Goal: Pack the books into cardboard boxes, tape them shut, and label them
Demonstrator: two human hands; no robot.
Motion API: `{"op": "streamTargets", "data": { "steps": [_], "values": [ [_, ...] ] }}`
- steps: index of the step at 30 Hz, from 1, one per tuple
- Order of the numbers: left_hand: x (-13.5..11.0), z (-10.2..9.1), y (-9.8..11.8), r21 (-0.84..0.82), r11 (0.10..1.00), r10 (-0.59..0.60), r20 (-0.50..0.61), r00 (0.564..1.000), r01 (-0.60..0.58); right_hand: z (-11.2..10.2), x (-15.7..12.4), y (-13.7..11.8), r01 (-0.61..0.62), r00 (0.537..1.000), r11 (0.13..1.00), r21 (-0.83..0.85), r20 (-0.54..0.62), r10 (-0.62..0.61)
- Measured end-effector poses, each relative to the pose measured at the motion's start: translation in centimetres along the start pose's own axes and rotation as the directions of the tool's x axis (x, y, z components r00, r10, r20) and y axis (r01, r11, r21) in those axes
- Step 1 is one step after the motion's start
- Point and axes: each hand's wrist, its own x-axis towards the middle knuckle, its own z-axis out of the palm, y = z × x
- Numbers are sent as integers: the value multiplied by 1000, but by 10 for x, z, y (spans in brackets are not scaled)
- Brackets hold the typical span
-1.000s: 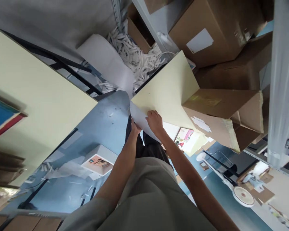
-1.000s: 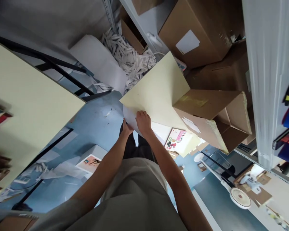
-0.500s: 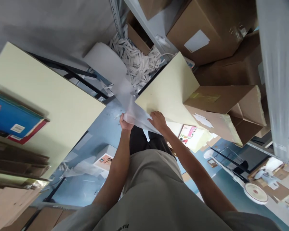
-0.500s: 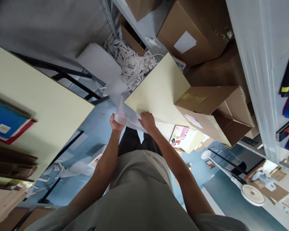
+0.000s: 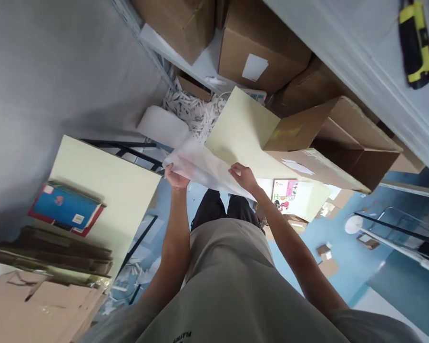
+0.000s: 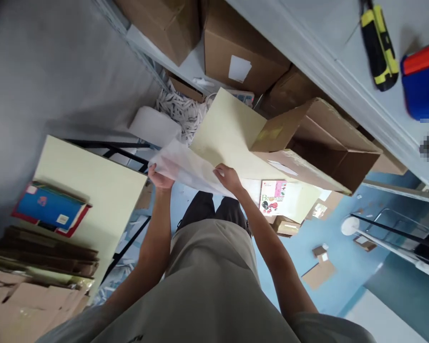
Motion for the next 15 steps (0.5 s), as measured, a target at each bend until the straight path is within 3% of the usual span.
{"op": "streamTargets", "data": {
  "steps": [4,7,8,10,12,15],
  "values": [
    [14,46,-2,88,995,-57,51,997,53,-30,-21,37,-11,934,1000,25,-356,19],
    [15,65,-12,182,980,-94,52,994,83,-63,-76,91,-172,834,985,-5,-532,143],
    [14,67,-16,211,973,-101,39,994,91,-73,-100,112,-283,778,959,3,-584,231],
    [8,67,-27,261,958,-122,-8,993,120,-88,-148,152,-522,624,851,60,-653,429],
    [0,63,-39,307,935,-165,-70,984,178,-98,-187,186,-686,479,713,143,-649,591],
    [-14,58,-58,358,891,-235,-160,959,278,-106,-220,224,-747,380,626,224,-628,679]
  ]
}}
